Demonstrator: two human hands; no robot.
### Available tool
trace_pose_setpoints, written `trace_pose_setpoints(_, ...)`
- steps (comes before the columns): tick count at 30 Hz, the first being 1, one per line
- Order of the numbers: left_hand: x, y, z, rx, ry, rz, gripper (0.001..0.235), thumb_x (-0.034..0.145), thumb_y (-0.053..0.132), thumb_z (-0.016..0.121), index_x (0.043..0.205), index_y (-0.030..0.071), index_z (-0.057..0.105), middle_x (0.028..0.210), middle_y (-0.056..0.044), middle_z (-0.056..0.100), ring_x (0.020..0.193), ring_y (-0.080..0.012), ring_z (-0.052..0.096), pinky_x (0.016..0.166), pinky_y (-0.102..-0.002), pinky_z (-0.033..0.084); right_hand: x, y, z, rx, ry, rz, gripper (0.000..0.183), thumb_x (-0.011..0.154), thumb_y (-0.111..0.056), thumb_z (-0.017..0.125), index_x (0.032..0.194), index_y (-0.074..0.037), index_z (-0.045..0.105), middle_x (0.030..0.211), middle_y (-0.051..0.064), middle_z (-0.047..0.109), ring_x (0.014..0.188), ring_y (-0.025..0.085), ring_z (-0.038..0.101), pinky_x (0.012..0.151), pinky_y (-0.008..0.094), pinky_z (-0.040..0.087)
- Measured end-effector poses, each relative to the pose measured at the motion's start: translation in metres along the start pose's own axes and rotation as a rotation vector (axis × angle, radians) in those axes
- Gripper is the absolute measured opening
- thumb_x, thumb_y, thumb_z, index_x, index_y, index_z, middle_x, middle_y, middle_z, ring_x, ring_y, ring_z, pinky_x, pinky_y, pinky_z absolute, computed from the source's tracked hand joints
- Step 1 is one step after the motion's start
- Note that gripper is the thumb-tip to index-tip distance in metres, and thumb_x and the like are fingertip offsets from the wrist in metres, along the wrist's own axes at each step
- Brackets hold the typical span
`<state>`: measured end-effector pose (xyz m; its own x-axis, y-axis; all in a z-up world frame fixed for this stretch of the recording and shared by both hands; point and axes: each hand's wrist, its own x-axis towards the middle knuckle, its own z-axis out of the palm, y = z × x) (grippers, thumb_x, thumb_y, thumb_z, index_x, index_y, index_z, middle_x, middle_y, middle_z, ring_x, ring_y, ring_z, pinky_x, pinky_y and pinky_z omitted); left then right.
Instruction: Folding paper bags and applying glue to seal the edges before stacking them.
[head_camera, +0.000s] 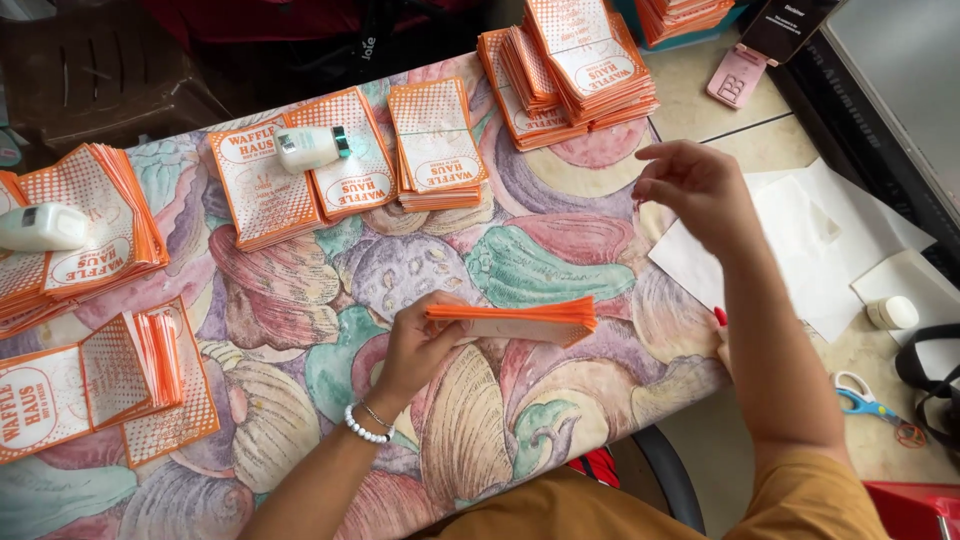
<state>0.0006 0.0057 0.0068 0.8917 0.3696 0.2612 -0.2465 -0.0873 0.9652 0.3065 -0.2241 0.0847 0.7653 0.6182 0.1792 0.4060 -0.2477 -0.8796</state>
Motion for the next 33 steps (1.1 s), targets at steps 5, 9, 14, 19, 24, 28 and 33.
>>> trace_pose_setpoints(5,-0.002,-0.007,-0.011,0.048,0.065,-0.010,0.009,0.091,-0.001,0.070,0.092,0.007,0.072,0.084,-0.007,0.071,0.075,-0.0142,0.056,0.073,-0.030,0.045,-0.048,-0.018,0.029,0.262,-0.026,0.021,0.051,0.083,0.016,0.074,0.132,0.004,0.064,0.095,0.015,0.067,0.080,0.023,0.072,0.082,0.036,0.062)
trace_pose_setpoints(9,-0.001,-0.007,-0.017,0.140,0.076,-0.003,0.009,0.088,-0.001,0.072,0.093,0.006,0.071,0.080,-0.005,0.068,0.077,-0.0110,0.053,0.073,-0.029,0.046,-0.072,0.028,0.038,0.484,-0.061,-0.064,0.054,0.077,0.022,0.070,0.129,0.006,0.065,0.091,0.020,0.069,0.080,0.026,0.073,0.080,0.038,0.061)
trace_pose_setpoints(14,-0.001,-0.014,-0.017,0.106,0.073,-0.017,0.007,0.089,0.001,0.073,0.092,0.007,0.072,0.077,-0.005,0.066,0.073,-0.0133,0.055,0.074,-0.031,0.048,-0.092,0.059,0.039,0.196,0.071,-0.017,0.036,0.088,0.014,0.071,0.122,0.003,0.071,0.096,0.016,0.072,0.082,0.019,0.070,0.085,0.035,0.058)
trace_pose_setpoints(19,0.001,-0.014,-0.016,0.103,0.088,-0.014,0.009,0.086,0.002,0.074,0.093,0.008,0.071,0.076,-0.002,0.064,0.074,-0.0109,0.053,0.073,-0.030,0.046,-0.116,0.020,0.032,-0.015,0.016,-0.062,0.039,0.087,0.011,0.069,0.121,-0.007,0.076,0.100,0.012,0.075,0.079,0.020,0.071,0.084,0.036,0.054)
trace_pose_setpoints(24,-0.008,-0.007,-0.013,0.119,0.098,-0.017,0.012,0.084,0.001,0.074,0.093,0.008,0.071,0.074,0.000,0.061,0.074,-0.0089,0.050,0.070,-0.028,0.044,-0.137,0.001,0.047,0.304,-0.055,-0.126,0.037,0.077,0.018,0.076,0.113,0.008,0.073,0.092,0.022,0.073,0.078,0.025,0.074,0.077,0.042,0.061)
trace_pose_setpoints(28,-0.003,-0.021,-0.017,0.137,0.095,0.022,0.012,0.084,0.001,0.076,0.092,0.009,0.071,0.074,-0.002,0.063,0.071,-0.0121,0.052,0.070,-0.030,0.045,-0.120,0.027,0.043,-0.173,-0.005,-0.142,0.021,0.084,0.000,0.081,0.102,-0.010,0.079,0.090,0.010,0.077,0.091,0.033,0.074,0.089,0.043,0.054)
trace_pose_setpoints(33,-0.002,-0.018,-0.020,0.131,0.099,-0.030,0.008,0.089,0.010,0.074,0.095,0.009,0.069,0.077,0.000,0.063,0.069,-0.0086,0.053,0.068,-0.025,0.046,-0.104,0.030,0.051,0.158,0.000,-0.078,0.044,0.083,0.016,0.072,0.124,0.001,0.068,0.105,0.009,0.070,0.087,0.020,0.072,0.081,0.034,0.061)
